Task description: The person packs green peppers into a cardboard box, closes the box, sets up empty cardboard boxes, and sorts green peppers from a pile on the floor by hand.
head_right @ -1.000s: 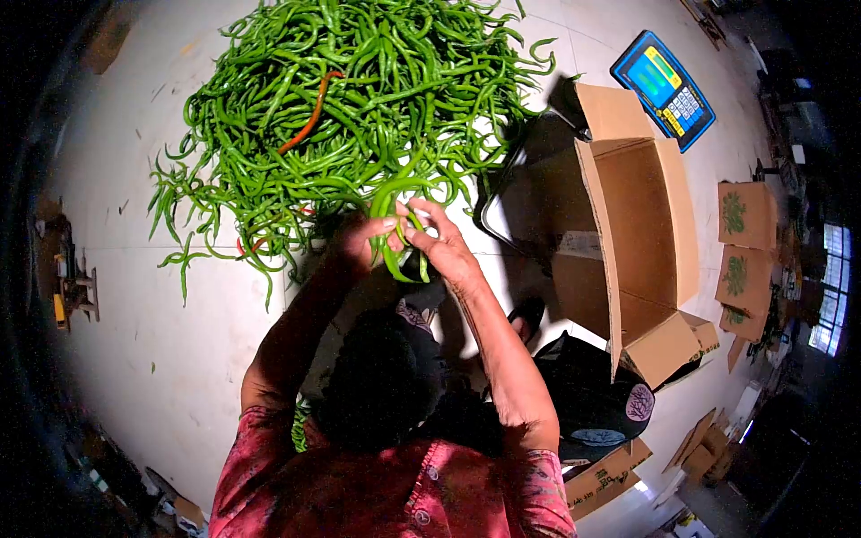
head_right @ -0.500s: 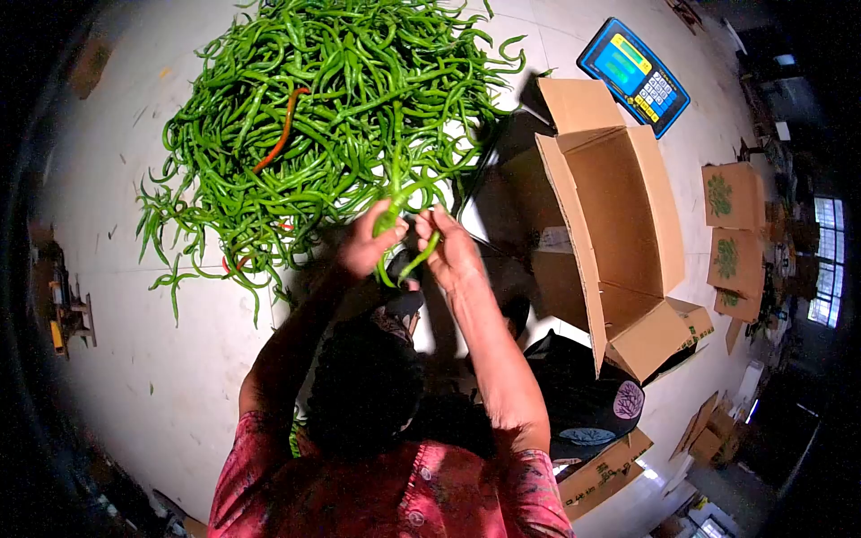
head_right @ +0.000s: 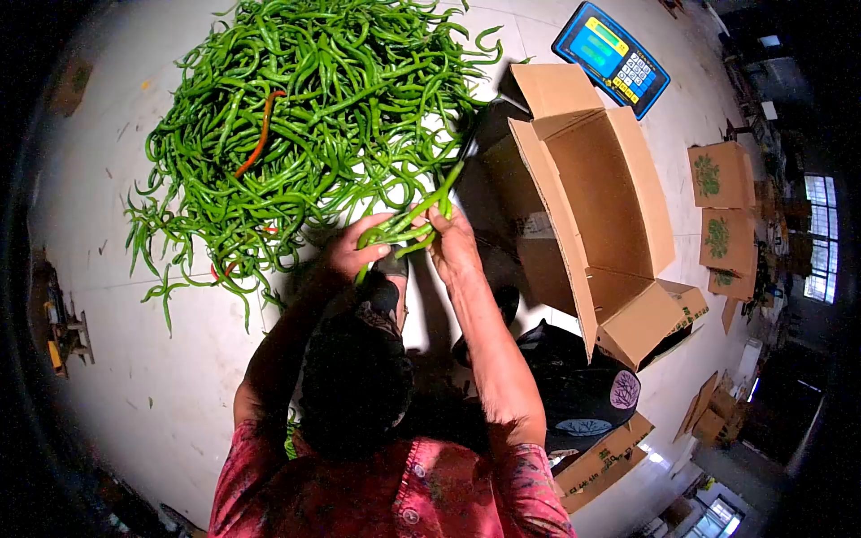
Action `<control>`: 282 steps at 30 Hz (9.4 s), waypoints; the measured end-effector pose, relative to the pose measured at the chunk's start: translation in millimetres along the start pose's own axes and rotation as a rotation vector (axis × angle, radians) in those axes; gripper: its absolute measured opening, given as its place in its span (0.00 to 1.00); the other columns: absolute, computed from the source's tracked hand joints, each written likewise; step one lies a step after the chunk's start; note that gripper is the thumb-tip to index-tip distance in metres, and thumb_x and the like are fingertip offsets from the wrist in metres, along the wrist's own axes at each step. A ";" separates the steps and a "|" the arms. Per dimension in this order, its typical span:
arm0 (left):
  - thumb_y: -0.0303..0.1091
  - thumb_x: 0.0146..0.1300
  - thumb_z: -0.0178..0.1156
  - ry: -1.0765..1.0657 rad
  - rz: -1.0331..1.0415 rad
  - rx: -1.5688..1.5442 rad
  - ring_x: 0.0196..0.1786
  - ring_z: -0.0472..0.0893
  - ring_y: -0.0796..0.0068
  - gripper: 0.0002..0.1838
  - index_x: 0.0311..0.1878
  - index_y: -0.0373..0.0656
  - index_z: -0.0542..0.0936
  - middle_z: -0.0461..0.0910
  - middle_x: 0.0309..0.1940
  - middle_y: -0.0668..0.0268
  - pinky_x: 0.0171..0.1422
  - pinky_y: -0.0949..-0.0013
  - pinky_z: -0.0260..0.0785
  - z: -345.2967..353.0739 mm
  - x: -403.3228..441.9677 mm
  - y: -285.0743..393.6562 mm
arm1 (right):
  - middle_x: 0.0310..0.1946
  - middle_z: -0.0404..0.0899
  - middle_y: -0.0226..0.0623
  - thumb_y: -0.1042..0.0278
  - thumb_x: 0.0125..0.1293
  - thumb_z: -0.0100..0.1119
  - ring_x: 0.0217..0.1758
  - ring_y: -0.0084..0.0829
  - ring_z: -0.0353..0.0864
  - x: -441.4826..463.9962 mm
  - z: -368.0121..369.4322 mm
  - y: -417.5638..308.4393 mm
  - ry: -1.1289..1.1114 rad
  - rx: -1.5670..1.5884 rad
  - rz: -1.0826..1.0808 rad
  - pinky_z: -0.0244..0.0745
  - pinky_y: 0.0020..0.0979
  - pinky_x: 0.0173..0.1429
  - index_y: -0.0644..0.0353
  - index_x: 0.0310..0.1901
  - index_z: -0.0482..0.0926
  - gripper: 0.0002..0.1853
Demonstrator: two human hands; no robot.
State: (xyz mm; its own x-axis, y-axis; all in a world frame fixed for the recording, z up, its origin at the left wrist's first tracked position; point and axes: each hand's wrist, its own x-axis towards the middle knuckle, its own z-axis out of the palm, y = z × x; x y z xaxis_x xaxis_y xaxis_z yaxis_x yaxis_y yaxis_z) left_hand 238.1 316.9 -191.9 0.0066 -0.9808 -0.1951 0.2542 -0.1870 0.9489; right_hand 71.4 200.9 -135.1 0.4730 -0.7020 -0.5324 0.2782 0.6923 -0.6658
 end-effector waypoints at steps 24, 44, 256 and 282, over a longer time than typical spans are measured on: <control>0.34 0.72 0.49 0.226 -0.047 -0.640 0.54 0.77 0.66 0.21 0.64 0.33 0.67 0.78 0.51 0.55 0.63 0.66 0.68 1.8 39.1 81.3 | 0.49 0.79 0.37 0.71 0.70 0.56 0.52 0.29 0.79 -4.6 24.6 -17.9 -0.098 -0.088 0.005 0.74 0.31 0.58 0.61 0.57 0.71 0.15; 0.26 0.61 0.58 1.205 -0.053 0.547 0.36 0.78 0.74 0.06 0.41 0.40 0.78 0.79 0.32 0.70 0.45 0.69 0.73 -116.0 -154.1 -177.8 | 0.28 0.76 0.31 0.70 0.67 0.62 0.26 0.22 0.74 -13.3 -61.8 2.1 0.231 -0.110 0.173 0.77 0.26 0.32 0.61 0.43 0.75 0.08; 0.25 0.68 0.54 -0.320 -0.077 -0.650 0.58 0.76 0.58 0.19 0.61 0.34 0.68 0.75 0.54 0.51 0.65 0.57 0.71 247.8 96.4 257.6 | 0.38 0.76 0.32 0.77 0.58 0.67 0.38 0.25 0.79 -225.3 -84.0 -237.6 0.150 0.189 -0.524 0.80 0.30 0.42 0.64 0.50 0.73 0.19; 0.48 0.62 0.66 -0.179 0.105 0.262 0.53 0.77 0.71 0.30 0.60 0.37 0.75 0.80 0.51 0.58 0.59 0.69 0.69 303.2 118.1 237.4 | 0.37 0.77 0.30 0.76 0.59 0.67 0.35 0.23 0.79 -229.8 -90.3 -238.4 0.215 0.092 -0.626 0.80 0.26 0.35 0.63 0.52 0.73 0.20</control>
State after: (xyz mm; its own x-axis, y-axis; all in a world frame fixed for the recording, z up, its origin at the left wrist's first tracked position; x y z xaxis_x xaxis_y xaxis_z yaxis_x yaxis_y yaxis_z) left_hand 6.0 139.7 85.5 -0.1558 -0.9854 -0.0680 0.0035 -0.0694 0.9976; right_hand -179.1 182.1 98.7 0.0244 -0.9870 -0.1587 0.5210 0.1480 -0.8406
